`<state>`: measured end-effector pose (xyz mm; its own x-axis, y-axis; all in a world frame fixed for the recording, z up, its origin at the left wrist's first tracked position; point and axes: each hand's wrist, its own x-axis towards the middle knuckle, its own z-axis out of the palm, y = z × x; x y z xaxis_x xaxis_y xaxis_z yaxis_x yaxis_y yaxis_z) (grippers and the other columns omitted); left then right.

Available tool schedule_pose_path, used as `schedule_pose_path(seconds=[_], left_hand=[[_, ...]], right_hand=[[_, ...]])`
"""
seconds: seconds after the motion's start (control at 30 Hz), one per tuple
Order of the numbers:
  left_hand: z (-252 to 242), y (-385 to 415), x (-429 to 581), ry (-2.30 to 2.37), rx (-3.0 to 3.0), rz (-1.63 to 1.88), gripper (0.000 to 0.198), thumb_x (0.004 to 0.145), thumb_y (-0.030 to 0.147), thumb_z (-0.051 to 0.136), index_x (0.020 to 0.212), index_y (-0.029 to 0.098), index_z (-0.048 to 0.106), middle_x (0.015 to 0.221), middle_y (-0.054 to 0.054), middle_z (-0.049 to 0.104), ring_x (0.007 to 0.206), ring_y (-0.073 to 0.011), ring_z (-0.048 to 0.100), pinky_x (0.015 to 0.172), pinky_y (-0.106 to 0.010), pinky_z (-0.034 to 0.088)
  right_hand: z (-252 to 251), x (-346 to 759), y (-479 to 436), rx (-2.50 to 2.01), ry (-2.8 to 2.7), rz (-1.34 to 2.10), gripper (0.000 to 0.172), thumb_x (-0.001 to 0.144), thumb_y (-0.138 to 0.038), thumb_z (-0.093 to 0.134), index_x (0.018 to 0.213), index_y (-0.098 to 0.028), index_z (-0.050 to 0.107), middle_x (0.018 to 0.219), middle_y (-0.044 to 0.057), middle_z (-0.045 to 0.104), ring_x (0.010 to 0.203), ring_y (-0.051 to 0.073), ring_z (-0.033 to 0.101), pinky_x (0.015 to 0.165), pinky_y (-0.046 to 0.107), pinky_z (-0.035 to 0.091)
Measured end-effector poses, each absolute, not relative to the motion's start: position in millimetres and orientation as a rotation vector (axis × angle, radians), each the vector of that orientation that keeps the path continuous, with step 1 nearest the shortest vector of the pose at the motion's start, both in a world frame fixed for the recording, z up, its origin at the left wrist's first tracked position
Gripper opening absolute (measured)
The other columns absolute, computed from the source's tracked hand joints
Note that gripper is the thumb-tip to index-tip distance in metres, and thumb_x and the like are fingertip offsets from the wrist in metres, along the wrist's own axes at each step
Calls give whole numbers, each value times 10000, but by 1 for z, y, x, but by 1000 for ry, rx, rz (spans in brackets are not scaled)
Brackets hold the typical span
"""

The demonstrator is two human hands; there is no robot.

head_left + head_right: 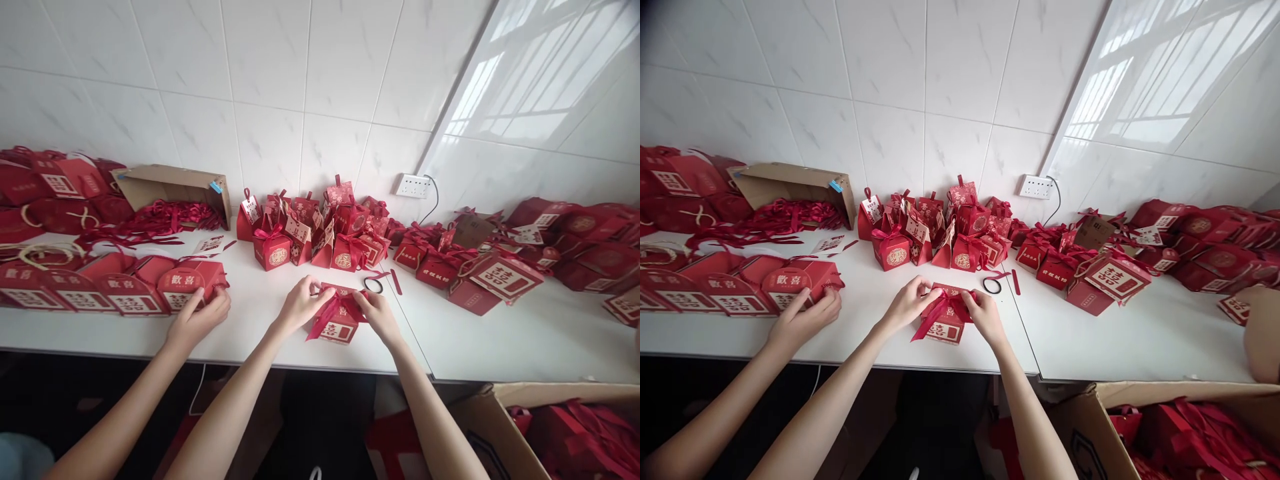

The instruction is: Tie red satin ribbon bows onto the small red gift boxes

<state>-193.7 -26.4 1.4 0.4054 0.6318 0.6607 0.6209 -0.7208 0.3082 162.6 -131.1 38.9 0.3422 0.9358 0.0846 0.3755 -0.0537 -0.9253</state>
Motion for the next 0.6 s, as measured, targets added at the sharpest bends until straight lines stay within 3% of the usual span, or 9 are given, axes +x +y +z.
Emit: schedule_pose_path(seconds=[0.13,0.47,0.6], left_hand=[[-4,-24,-196,971,2404,1141,507,949,493,119,953,276,576,938,-35,647,1096,-193,612,961,-403,522],[-3,-25,-202,818,1912,1099,346,918,536,293,909,310,554,860,-25,654,1102,-206,615,988,-429,505],[3,-27,-198,880,1300,975,209,887,446,453,867,285,584,879,-30,662,1101,-180,616,866,-303,572]], right_hand=[[39,163,-137,-1623,-1172,695,532,736,-710,440,617,-191,438,576,-6,467,537,125,420,504,249,326],[36,157,-168,-1730,-1344,547,499,774,-673,449,587,-214,383,533,-15,436,519,130,371,521,263,313],[30,162,-161,-1535,-1256,795,494,767,-658,491,598,-201,408,571,-9,467,561,129,421,556,260,338]])
